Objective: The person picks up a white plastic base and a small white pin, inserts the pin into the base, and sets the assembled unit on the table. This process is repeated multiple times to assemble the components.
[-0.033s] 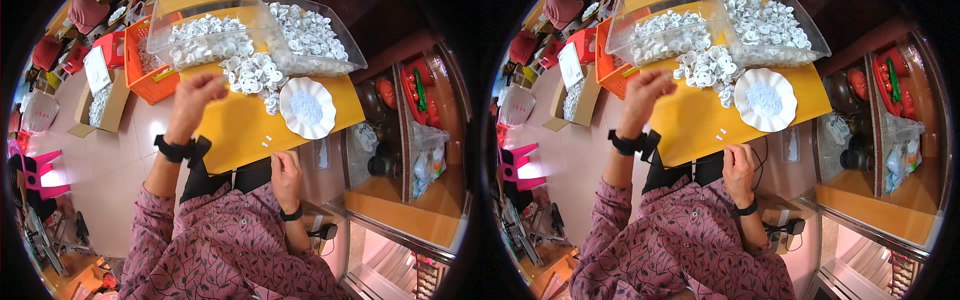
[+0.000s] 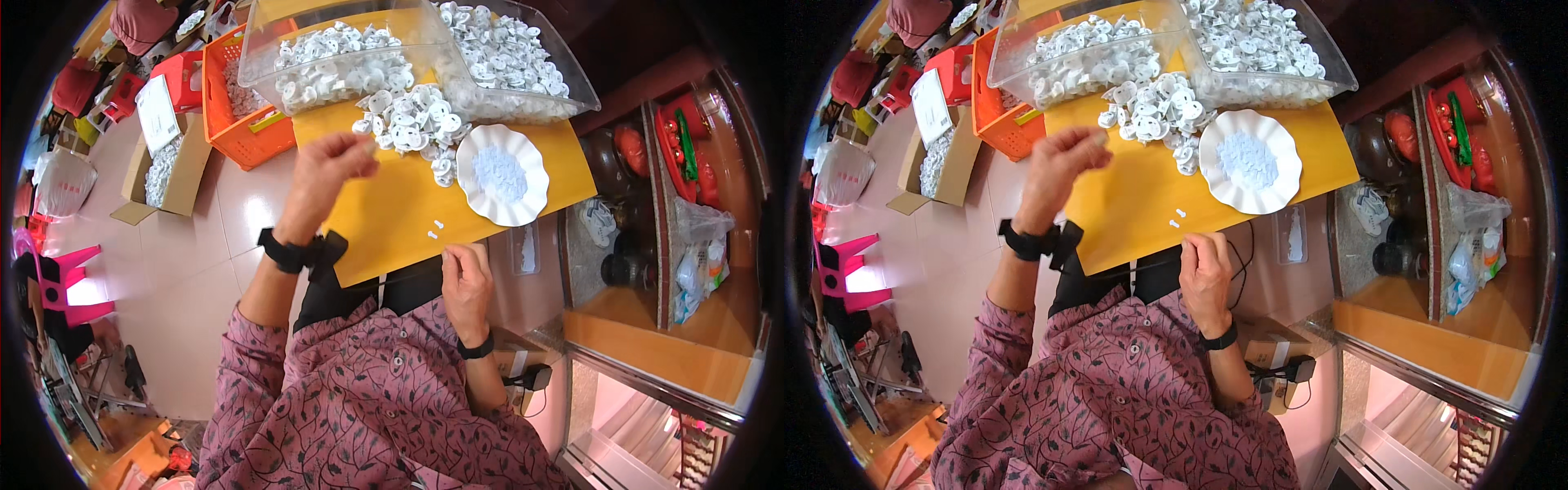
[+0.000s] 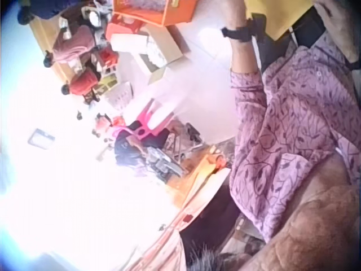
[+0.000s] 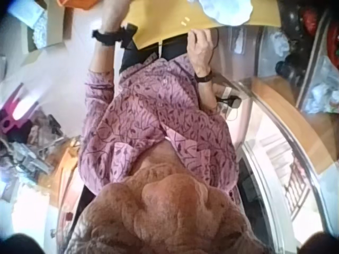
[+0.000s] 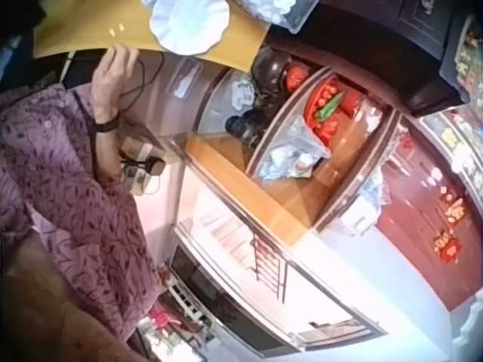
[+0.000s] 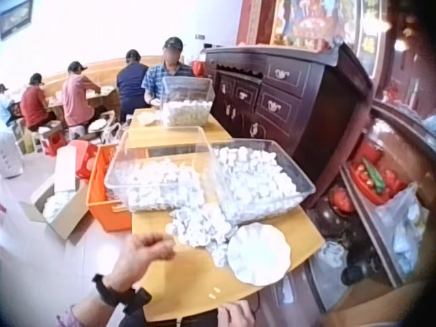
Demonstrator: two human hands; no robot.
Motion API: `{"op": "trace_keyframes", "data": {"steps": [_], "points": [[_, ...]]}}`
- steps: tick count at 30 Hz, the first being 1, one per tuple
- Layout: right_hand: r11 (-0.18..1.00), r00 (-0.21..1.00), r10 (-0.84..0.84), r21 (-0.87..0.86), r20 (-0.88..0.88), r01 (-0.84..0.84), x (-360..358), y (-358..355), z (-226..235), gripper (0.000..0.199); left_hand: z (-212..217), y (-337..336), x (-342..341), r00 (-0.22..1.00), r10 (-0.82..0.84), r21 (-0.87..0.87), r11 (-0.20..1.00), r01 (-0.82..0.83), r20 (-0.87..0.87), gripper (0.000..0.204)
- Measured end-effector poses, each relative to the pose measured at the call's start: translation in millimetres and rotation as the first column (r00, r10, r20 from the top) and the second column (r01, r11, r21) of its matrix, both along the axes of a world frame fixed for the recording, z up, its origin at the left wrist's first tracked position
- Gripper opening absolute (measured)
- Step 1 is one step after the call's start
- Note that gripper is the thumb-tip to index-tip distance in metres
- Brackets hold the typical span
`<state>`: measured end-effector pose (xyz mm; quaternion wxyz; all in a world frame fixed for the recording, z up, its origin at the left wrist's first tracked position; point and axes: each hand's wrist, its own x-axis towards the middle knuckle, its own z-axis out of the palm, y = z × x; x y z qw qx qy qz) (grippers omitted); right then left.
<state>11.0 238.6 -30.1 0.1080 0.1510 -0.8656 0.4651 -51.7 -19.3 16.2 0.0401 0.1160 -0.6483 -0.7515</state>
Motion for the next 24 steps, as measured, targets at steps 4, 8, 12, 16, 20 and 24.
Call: {"op": "trace_keyframes", "data": {"steps": [4, 8, 12, 16, 20, 24], "points": [[0.992, 0.993, 0.042, 0.122, -0.108, -0.028, -7.1, -3.7, -8.9, 0.013, -32.4, 21.3, 16.1, 0.988, -0.106, -0.005, 0.994, 0.108, 0.111, 0.025], [0.951, 0.975, 0.106, 0.308, -0.197, -0.041, -9.8, -4.3, -9.3, 0.021, -32.5, 29.5, 8.0, 0.980, -0.111, -0.201, 0.969, 0.144, 0.166, 0.024], [0.916, 0.957, 0.124, 0.400, -0.263, -0.008, -13.0, -7.6, -6.1, 0.023, -29.3, 35.9, -13.0, 0.995, -0.084, -0.385, 0.917, 0.100, 0.057, 0.027], [0.901, 0.959, 0.157, 0.432, -0.237, -0.040, -10.1, -8.5, -5.5, 0.023, -38.1, 45.0, -29.1, 0.988, -0.035, -0.628, 0.775, -0.066, -0.148, 0.033], [0.906, 0.963, 0.165, 0.419, -0.215, -0.061, -7.6, -7.4, -7.3, 0.021, -49.9, 51.3, -38.2, 0.971, -0.040, -0.721, 0.677, -0.147, -0.236, 0.043], [0.915, 0.964, 0.157, 0.399, -0.213, -0.060, -6.6, -7.4, -7.5, 0.019, -52.6, 51.3, -44.3, 0.962, -0.024, -0.737, 0.648, -0.191, -0.271, 0.038]]}}
